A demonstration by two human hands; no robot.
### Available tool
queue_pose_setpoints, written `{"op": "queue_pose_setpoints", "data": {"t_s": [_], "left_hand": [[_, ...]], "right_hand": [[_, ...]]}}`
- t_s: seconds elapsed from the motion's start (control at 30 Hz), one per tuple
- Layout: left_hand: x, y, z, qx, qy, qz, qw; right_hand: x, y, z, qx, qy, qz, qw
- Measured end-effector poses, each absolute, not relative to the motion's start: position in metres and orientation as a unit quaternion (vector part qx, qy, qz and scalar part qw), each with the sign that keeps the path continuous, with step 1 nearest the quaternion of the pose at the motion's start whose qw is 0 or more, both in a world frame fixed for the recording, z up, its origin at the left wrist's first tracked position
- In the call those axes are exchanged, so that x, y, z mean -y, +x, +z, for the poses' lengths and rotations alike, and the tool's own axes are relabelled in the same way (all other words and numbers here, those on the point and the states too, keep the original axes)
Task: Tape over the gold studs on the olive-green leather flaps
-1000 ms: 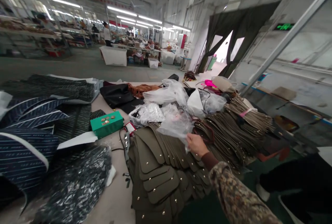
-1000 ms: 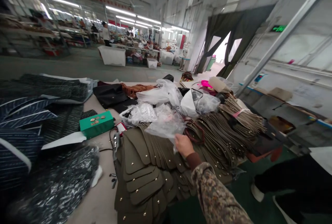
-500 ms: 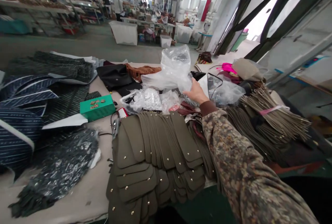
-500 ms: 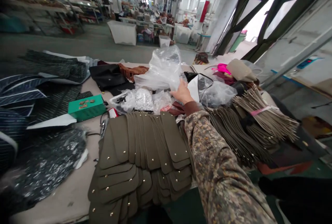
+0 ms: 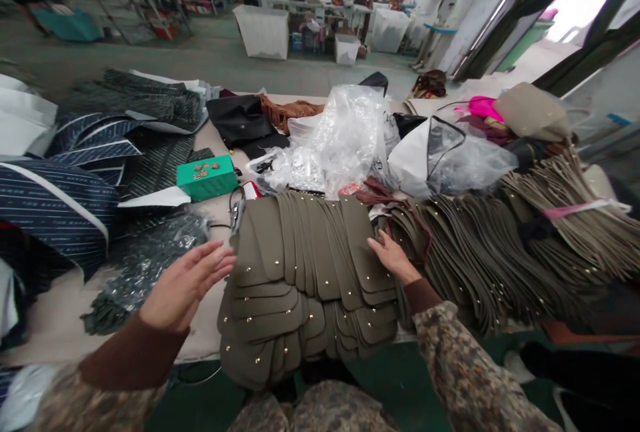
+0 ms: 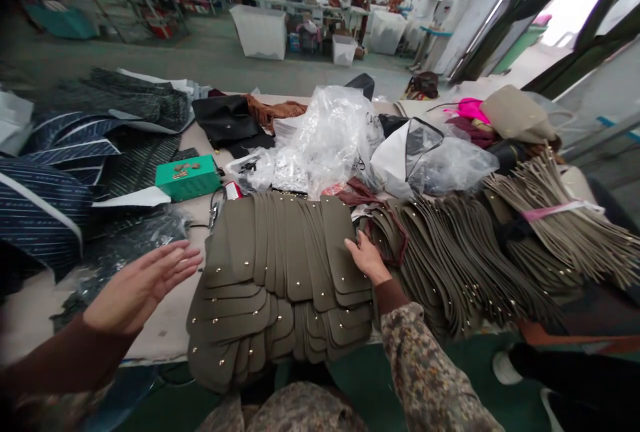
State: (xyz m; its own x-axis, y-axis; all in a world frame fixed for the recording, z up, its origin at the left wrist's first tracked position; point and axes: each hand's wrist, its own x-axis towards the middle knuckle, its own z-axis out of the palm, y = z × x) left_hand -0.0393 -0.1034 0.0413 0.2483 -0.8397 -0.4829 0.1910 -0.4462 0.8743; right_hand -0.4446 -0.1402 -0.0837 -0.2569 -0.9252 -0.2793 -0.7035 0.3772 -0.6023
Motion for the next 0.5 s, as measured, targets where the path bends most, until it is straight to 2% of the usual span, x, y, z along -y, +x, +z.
{"op": "queue_pose_setpoints", "data": {"t_s": [0.17,0.5], "left_hand": [[0.162,-0.069,0.042,0.257,0.681,-0.571,0.38],[0.189,-0.085,0.024,0.251,0.696,-0.6,0.303]], "right_hand": [[0.145,-0.443,-0.094,-0.766,-0.521,-0.187,0.326],[0.153,-0.441,-0.095,-0.757,-0.545,-0.146,0.33]]}}
